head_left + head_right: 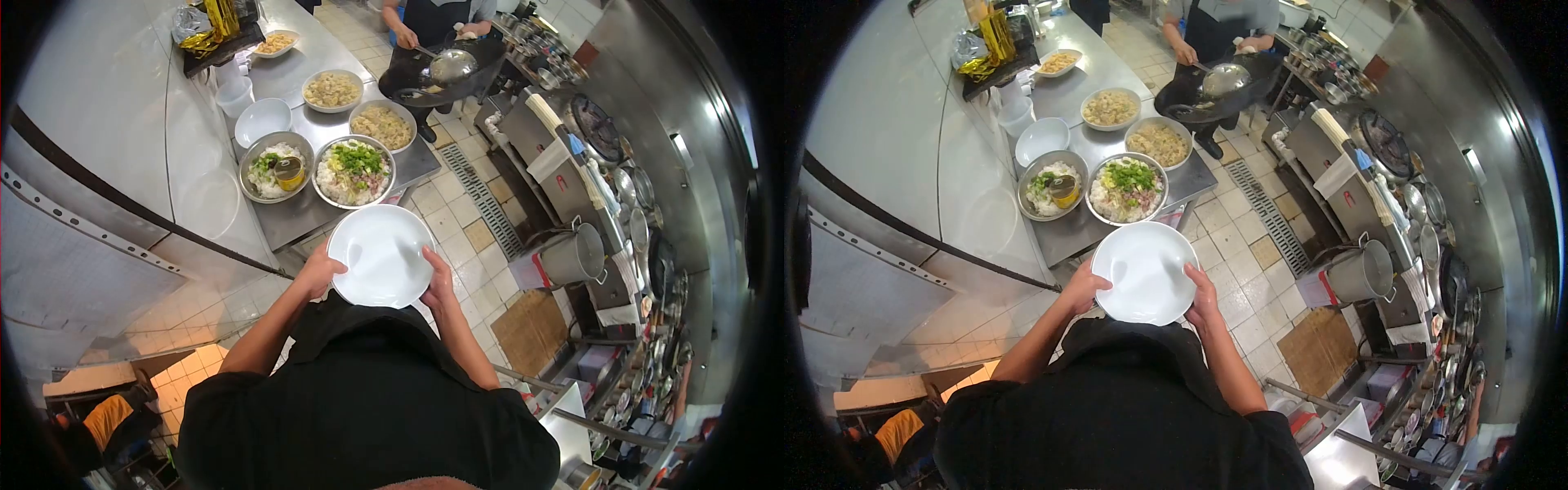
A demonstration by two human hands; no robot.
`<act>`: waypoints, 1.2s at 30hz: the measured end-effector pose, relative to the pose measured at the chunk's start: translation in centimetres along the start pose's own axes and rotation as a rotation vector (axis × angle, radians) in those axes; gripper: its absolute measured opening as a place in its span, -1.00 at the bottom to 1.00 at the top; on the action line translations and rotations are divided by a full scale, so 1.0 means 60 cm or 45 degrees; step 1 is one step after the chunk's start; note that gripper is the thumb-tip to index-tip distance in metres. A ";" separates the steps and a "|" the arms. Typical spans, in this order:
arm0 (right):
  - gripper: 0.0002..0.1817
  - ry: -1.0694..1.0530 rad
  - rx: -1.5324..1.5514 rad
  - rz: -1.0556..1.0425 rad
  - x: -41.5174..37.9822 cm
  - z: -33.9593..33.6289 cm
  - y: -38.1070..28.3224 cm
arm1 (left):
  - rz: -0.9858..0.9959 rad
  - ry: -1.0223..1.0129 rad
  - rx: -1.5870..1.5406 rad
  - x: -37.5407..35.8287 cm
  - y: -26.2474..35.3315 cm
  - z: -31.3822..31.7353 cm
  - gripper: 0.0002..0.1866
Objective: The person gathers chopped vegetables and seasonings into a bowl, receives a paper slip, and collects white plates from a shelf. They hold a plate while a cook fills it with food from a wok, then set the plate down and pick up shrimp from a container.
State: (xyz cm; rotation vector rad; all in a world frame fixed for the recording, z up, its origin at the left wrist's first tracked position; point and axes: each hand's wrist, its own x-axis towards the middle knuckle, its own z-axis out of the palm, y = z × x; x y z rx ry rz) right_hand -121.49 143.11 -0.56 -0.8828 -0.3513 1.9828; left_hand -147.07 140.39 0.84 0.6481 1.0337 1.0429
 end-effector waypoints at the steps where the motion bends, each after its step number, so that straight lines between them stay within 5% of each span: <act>1: -0.40 0.026 -0.004 0.008 0.001 -0.001 0.001 | -0.006 -0.005 0.024 -0.001 -0.002 -0.001 -0.23; 36: -0.36 -0.162 -0.132 0.167 0.030 0.042 0.033 | 0.159 0.265 0.138 -0.066 -0.025 -0.058 -0.22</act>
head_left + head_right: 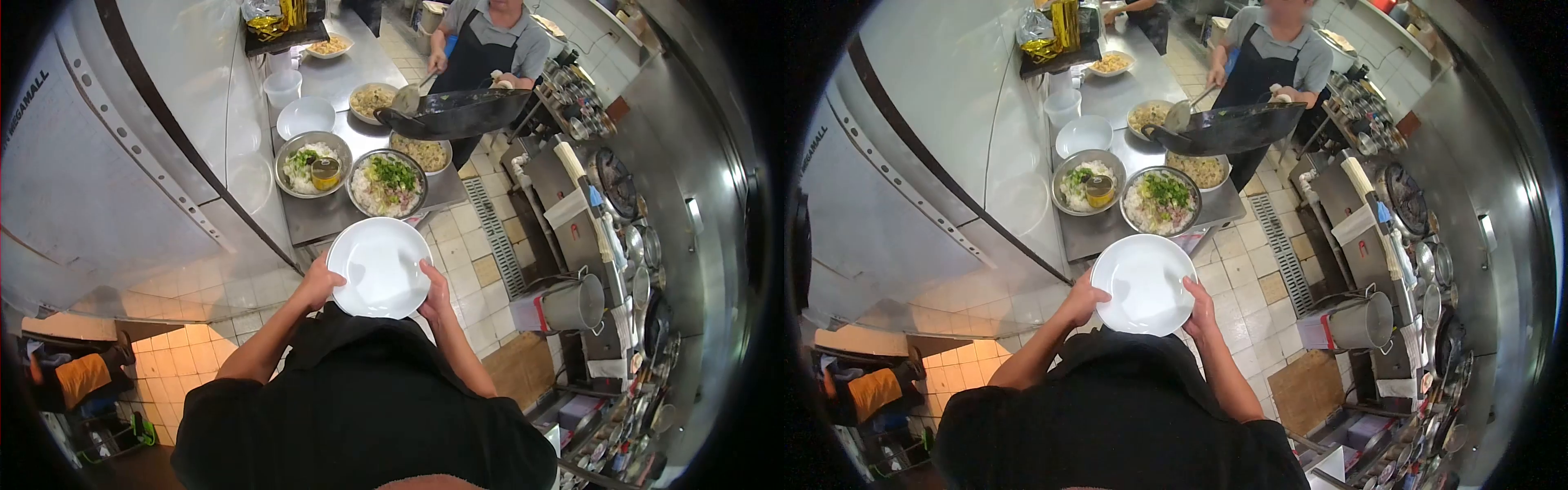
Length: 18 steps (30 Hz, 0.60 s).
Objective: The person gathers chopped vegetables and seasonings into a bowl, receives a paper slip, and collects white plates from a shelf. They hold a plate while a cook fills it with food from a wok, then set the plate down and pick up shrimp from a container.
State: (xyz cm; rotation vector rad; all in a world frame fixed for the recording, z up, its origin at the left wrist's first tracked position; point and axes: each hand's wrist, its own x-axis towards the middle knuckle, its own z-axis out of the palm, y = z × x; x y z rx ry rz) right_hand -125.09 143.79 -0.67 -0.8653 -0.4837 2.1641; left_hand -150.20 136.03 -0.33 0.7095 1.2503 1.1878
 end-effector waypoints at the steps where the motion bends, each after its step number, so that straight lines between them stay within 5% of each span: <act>1: -0.35 -0.003 -0.006 -0.004 -0.003 -0.002 -0.001 | -0.008 -0.004 0.036 0.000 0.002 0.000 -0.21; 18: -0.36 -0.033 -0.026 -0.017 -0.036 -0.049 -0.006 | -0.038 -0.060 0.010 0.003 0.014 0.048 -0.16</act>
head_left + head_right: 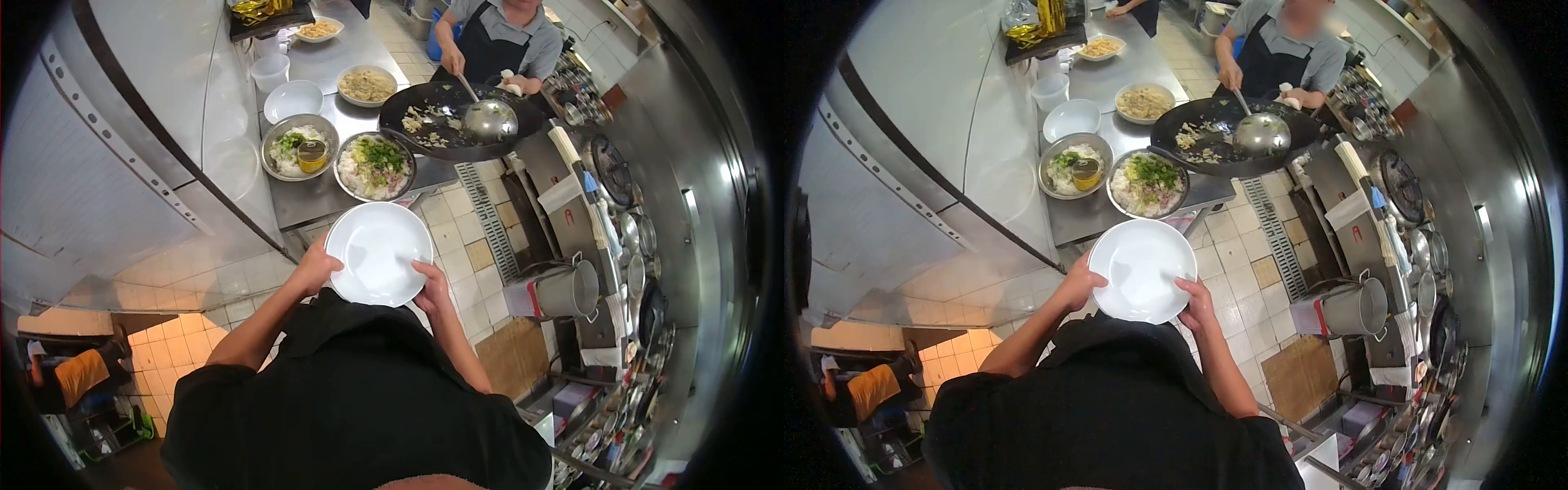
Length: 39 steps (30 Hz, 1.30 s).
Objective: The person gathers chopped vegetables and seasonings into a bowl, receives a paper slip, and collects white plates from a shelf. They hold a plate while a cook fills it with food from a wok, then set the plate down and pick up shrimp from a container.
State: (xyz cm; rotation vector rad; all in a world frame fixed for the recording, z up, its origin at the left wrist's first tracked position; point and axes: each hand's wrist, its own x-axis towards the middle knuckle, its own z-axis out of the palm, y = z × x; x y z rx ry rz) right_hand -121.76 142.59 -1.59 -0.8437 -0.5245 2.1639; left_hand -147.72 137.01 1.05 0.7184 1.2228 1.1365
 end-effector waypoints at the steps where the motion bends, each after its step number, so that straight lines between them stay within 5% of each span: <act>1: -0.36 0.001 0.000 -0.001 -0.001 -0.003 -0.001 | -0.001 -0.004 -0.010 0.001 -0.002 0.002 -0.17; 39: -0.32 0.132 0.020 0.053 0.005 -0.030 0.015 | -0.005 -0.027 0.000 0.021 -0.021 0.005 -0.26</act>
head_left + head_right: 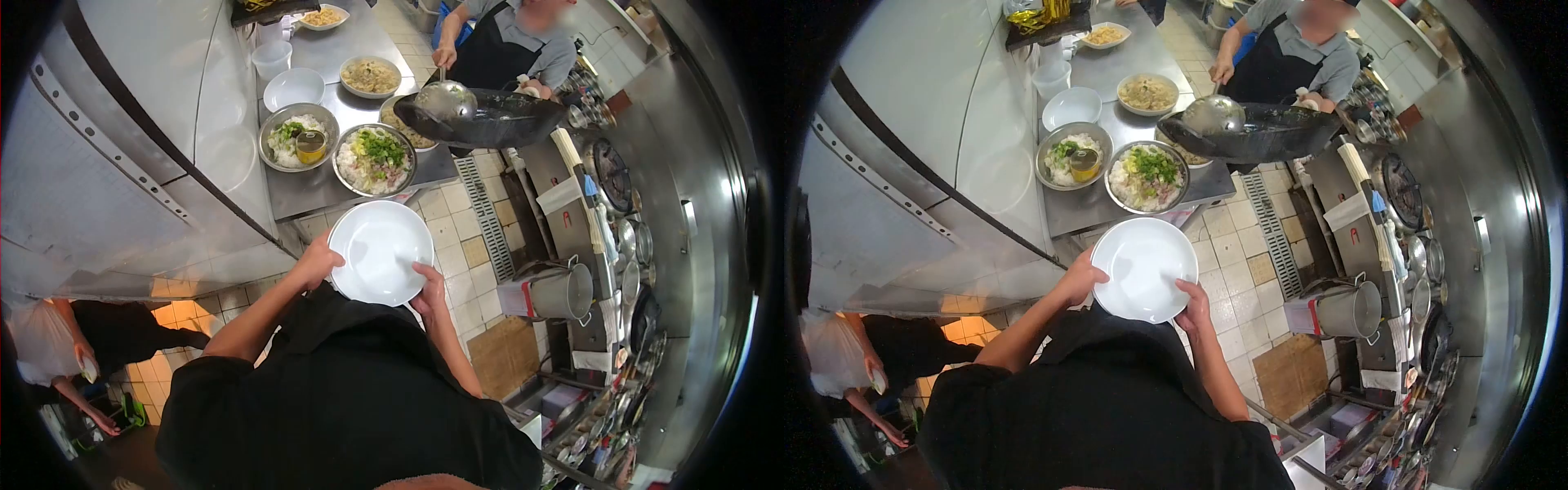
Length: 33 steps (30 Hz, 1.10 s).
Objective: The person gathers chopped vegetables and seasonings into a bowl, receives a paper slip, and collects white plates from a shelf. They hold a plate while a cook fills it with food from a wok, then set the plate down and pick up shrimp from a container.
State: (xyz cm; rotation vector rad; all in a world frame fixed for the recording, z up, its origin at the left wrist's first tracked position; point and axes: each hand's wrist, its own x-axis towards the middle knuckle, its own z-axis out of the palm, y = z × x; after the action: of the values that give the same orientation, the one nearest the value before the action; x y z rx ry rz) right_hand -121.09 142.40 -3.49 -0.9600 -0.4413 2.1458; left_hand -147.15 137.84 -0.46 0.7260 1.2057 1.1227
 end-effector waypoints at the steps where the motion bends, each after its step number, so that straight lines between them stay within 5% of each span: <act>1: -0.32 -0.003 0.007 0.005 0.000 0.001 0.000 | -0.019 -0.025 -0.009 0.001 -0.001 -0.003 -0.24; 33: -0.35 0.051 0.033 0.038 0.008 0.052 -0.001 | -0.023 0.038 -0.003 0.012 0.018 -0.027 -0.25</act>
State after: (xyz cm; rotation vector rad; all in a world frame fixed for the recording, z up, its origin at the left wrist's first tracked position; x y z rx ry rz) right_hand -123.65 142.76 -1.61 -0.9990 -0.3812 2.1504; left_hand -149.01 138.70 -0.14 0.6975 1.2340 1.1231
